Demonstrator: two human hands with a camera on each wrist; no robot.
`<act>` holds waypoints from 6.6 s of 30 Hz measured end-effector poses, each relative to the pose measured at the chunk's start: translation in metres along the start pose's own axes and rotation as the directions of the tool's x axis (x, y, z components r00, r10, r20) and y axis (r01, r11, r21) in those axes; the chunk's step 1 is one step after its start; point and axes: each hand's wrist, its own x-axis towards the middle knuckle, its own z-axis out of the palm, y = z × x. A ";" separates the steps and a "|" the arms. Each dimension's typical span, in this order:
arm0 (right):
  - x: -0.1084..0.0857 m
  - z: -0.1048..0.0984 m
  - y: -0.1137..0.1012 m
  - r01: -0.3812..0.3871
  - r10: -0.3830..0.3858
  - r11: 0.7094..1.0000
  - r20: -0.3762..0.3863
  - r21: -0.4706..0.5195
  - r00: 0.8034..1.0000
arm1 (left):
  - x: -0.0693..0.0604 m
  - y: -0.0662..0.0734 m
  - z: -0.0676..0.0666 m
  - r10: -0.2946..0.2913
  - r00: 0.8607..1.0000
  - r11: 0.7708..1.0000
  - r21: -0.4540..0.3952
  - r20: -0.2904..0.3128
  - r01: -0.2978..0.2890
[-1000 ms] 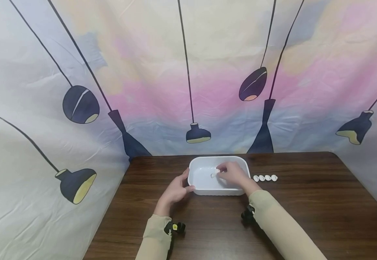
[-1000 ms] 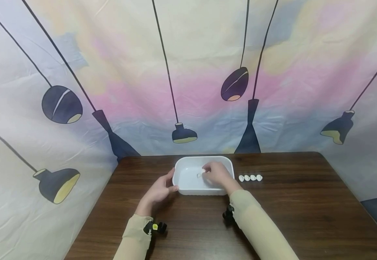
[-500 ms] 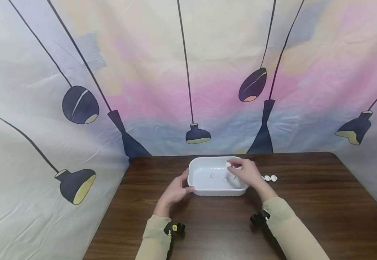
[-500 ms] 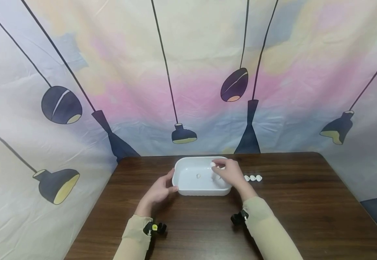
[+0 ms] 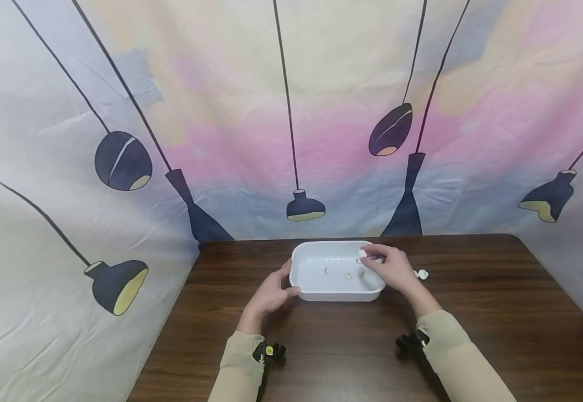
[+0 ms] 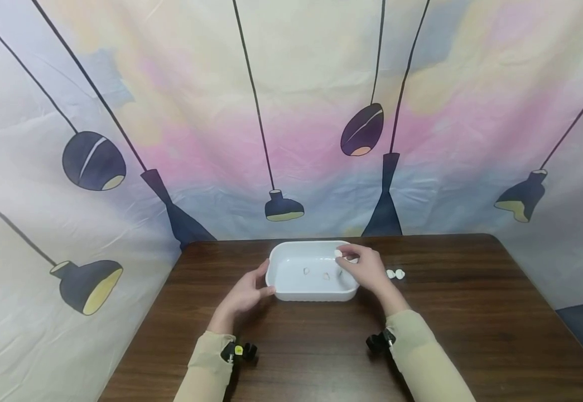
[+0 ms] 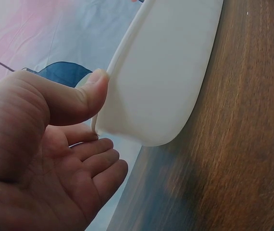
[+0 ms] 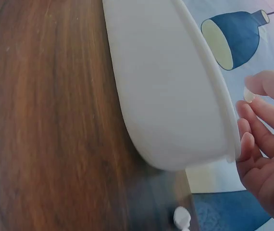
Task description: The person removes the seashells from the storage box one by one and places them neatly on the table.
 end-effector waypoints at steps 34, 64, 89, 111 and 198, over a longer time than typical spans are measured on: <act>-0.053 -0.088 0.078 -0.224 0.235 0.971 -0.159 0.085 0.959 | 0.000 0.001 0.000 0.003 1.000 1.000 0.028 0.010 -0.003; -0.060 -0.095 0.102 -0.364 0.358 0.910 -0.068 -0.196 0.931 | -0.001 -0.003 0.001 0.004 1.000 1.000 0.013 0.006 -0.004; -0.061 -0.088 0.102 -0.353 0.340 0.914 -0.099 -0.198 0.935 | -0.001 -0.002 0.001 0.006 1.000 1.000 0.020 0.005 -0.006; -0.060 -0.090 0.100 -0.315 0.304 0.926 -0.083 -0.206 0.949 | -0.002 0.000 0.000 0.004 1.000 1.000 0.013 -0.001 -0.004; 0.013 0.017 -0.018 0.105 -0.083 0.993 0.287 -0.063 0.954 | 0.000 -0.001 -0.004 -0.010 1.000 1.000 0.020 0.008 0.010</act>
